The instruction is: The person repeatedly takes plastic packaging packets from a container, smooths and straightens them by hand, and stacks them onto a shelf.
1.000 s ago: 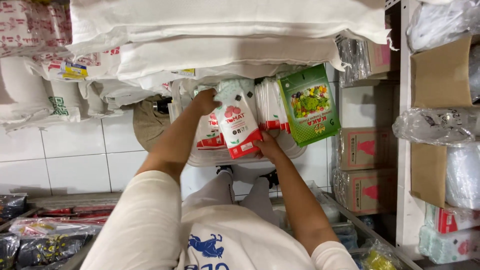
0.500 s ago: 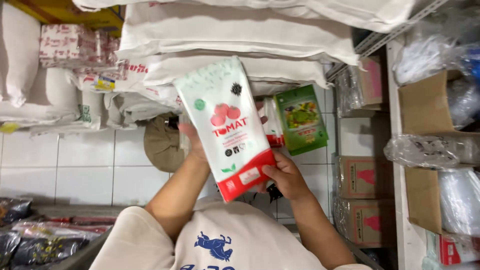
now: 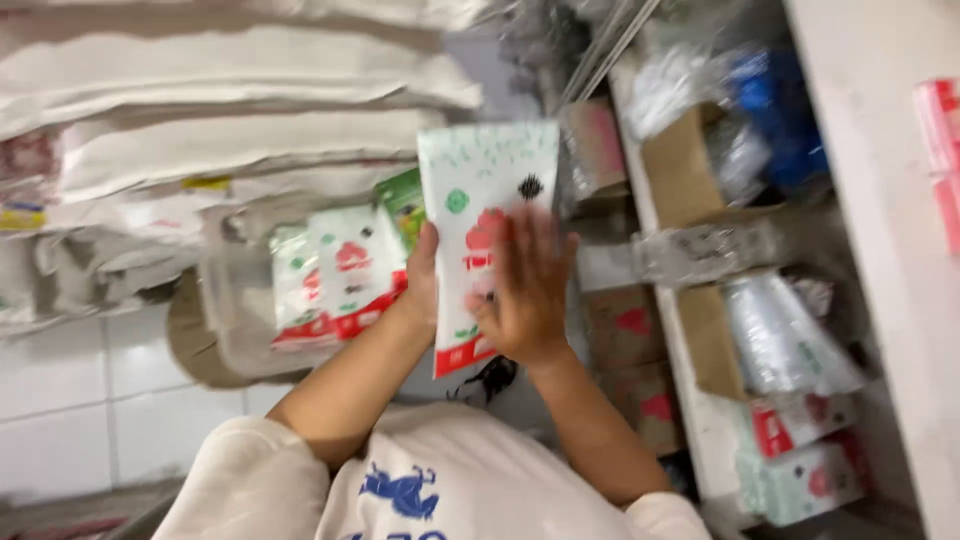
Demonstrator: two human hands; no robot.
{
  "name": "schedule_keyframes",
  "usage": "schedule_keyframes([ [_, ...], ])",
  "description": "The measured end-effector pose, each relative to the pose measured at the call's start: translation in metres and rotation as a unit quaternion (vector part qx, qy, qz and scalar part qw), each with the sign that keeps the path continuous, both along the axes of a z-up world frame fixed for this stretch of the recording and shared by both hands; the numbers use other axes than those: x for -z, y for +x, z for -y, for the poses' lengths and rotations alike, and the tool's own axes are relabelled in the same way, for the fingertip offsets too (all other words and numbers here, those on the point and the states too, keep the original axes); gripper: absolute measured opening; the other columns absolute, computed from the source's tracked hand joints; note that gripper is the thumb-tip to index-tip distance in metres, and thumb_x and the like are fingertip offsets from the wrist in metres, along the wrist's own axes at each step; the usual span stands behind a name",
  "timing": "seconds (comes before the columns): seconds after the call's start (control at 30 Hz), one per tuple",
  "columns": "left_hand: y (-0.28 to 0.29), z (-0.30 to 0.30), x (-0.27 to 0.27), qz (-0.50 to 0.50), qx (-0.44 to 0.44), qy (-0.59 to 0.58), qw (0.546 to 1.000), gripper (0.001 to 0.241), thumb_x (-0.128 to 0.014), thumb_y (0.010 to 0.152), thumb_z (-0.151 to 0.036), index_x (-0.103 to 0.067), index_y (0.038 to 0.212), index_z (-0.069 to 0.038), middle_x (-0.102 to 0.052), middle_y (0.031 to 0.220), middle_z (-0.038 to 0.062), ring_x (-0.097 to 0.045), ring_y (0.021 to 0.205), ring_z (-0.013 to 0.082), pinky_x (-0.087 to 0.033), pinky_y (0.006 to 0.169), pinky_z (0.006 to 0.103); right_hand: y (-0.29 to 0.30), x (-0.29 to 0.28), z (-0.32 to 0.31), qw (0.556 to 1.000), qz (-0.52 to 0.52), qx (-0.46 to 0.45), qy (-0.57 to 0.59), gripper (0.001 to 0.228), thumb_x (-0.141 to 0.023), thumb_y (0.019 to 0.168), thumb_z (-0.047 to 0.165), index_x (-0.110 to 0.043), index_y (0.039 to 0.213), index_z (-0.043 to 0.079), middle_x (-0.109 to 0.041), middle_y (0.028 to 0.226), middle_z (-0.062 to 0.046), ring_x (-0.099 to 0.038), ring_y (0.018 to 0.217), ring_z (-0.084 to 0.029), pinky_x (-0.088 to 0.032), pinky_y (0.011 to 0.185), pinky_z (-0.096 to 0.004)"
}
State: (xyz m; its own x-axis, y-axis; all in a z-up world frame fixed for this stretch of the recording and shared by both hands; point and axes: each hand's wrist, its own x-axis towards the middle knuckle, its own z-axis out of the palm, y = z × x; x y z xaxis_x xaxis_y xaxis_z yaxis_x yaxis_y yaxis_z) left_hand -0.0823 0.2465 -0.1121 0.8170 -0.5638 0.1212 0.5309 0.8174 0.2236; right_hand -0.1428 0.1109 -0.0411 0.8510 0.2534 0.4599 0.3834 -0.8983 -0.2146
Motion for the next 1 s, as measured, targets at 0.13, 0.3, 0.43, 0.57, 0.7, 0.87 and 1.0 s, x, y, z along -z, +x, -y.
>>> schedule_keyframes([
  [0.13,-0.005,0.075,0.018,-0.021,0.056,-0.032,0.998,0.089,-0.051,0.101,-0.068,-0.035,0.163,-0.006,-0.046,0.159,0.017,-0.046,0.145,0.0315,-0.034,0.125,0.0489,0.005,-0.013,0.053,0.996,0.045,-0.078,0.028,0.086,-0.042,0.106,0.063,-0.026,0.163,0.0,-0.021,0.17,-0.026,-0.013,0.16,-0.049,-0.008,0.125,-0.073],
  [0.3,-0.023,0.126,-0.003,-0.023,0.111,-0.072,0.991,0.087,-0.044,0.101,-0.072,-0.038,0.158,-0.007,-0.05,0.153,0.017,-0.051,0.14,0.0353,-0.038,0.12,0.0533,0.041,-0.033,0.133,0.994,-0.011,0.0,-0.106,0.077,-0.049,0.102,0.058,-0.034,0.164,0.015,-0.026,0.172,-0.016,-0.021,0.161,-0.042,-0.012,0.126,-0.072],
  [0.43,-0.032,0.16,-0.034,-0.048,0.087,-0.008,0.995,0.087,-0.043,0.097,-0.072,-0.04,0.157,-0.01,-0.053,0.151,0.014,-0.053,0.136,0.0337,-0.04,0.116,0.052,0.026,-0.04,0.178,0.996,0.014,0.086,0.034,0.085,-0.055,0.103,0.059,-0.029,0.166,0.008,-0.018,0.172,-0.031,-0.017,0.159,-0.056,-0.014,0.125,-0.072],
  [0.57,-0.027,0.197,-0.035,-0.025,0.03,0.035,0.999,0.089,-0.043,0.101,-0.074,-0.039,0.156,-0.004,-0.055,0.144,0.019,-0.055,0.13,0.0348,-0.042,0.113,0.0525,-0.033,-0.012,0.168,0.988,-0.006,0.021,0.151,0.106,-0.063,0.087,0.068,-0.022,0.165,0.009,-0.012,0.169,-0.033,-0.014,0.155,-0.058,-0.015,0.122,-0.07],
  [0.7,-0.029,0.251,-0.049,0.097,-0.029,0.202,0.974,0.096,-0.038,0.101,-0.077,-0.031,0.164,-0.005,-0.052,0.149,0.02,-0.051,0.125,0.031,-0.039,0.102,0.048,-0.016,0.016,0.203,0.814,-0.087,-0.161,0.552,0.115,-0.059,0.089,0.08,-0.017,0.172,0.012,-0.025,0.169,-0.025,-0.029,0.155,-0.052,-0.029,0.131,-0.067],
  [0.87,-0.101,0.274,-0.098,0.699,-0.152,0.418,0.56,0.082,-0.037,0.105,-0.064,-0.026,0.165,-0.01,-0.017,0.176,0.024,-0.017,0.162,0.041,-0.011,0.129,0.0585,0.003,0.013,0.295,0.443,-0.197,-0.293,0.824,0.121,-0.071,0.077,0.075,-0.012,0.164,0.015,-0.019,0.165,-0.018,-0.033,0.145,-0.046,-0.034,0.116,-0.067],
  [1.0,-0.073,0.298,-0.113,0.803,-0.202,0.452,0.332,0.076,-0.048,0.1,-0.068,-0.038,0.164,-0.029,-0.031,0.172,0.005,-0.031,0.159,0.0311,-0.008,0.129,0.0672,-0.007,-0.024,0.326,0.424,-0.077,-0.35,0.832,0.116,-0.073,0.079,0.065,-0.013,0.165,0.015,-0.018,0.167,-0.017,-0.031,0.148,-0.043,-0.033,0.119,-0.063],
])
